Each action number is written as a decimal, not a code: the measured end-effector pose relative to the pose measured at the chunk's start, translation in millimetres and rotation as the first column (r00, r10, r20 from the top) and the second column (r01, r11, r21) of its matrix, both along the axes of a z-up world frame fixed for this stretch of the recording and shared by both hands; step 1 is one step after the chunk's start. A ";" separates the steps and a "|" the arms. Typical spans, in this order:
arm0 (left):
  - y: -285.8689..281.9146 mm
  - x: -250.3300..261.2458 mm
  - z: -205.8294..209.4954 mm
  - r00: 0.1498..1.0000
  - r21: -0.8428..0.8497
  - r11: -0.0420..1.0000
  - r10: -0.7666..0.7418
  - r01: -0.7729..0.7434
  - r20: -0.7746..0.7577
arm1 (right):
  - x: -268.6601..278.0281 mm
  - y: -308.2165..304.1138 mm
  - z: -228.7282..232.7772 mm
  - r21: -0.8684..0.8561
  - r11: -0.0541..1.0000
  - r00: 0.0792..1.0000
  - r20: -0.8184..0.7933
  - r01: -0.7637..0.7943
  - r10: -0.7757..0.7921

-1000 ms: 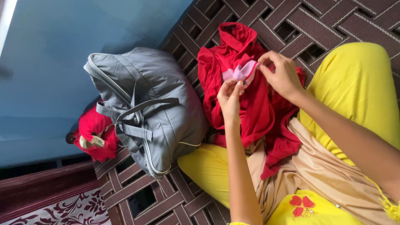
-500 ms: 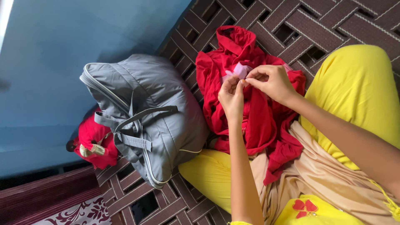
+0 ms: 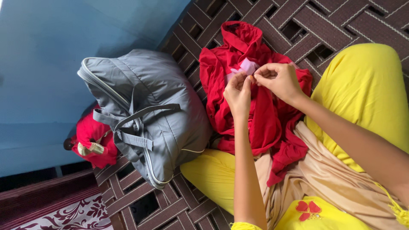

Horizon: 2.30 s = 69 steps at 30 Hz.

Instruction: The person zips up a grey travel bag and then folds a red shirt on their lap while sitting on a woven bed.

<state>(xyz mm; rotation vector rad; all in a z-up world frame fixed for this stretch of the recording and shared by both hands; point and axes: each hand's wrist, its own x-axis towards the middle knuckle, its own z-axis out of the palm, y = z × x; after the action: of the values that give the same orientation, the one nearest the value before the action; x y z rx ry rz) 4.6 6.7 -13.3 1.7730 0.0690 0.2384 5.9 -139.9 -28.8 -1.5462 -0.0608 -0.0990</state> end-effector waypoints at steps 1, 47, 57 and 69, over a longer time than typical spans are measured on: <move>1.2 1.0 1.0 1.000 0.006 1.000 0.009 -0.009 -0.010 | 1.4 0.2 -0.2 0.055 0.998 0.999 -0.022 -0.034 0.035; 19.4 -58.8 -63.3 0.990 0.602 0.790 0.142 -0.115 0.002 | -37.4 7.4 -29.9 -0.776 0.614 0.883 0.180 -0.144 0.434; 14.9 -64.1 -86.0 0.974 0.757 0.614 0.172 -0.222 0.146 | -64.8 11.8 -27.4 -0.793 0.609 0.872 0.316 0.026 0.374; 25.9 -82.1 -68.4 0.984 0.609 0.776 0.176 -0.164 0.041 | -63.2 22.6 -36.8 -0.657 0.753 0.878 0.372 0.019 0.302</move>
<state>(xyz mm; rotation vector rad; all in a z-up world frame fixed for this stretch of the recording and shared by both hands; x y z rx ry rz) -77.6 32.6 -81.8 2.4268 0.1836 0.4103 -57.3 -117.3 -65.6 -2.1820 -0.6606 -0.3510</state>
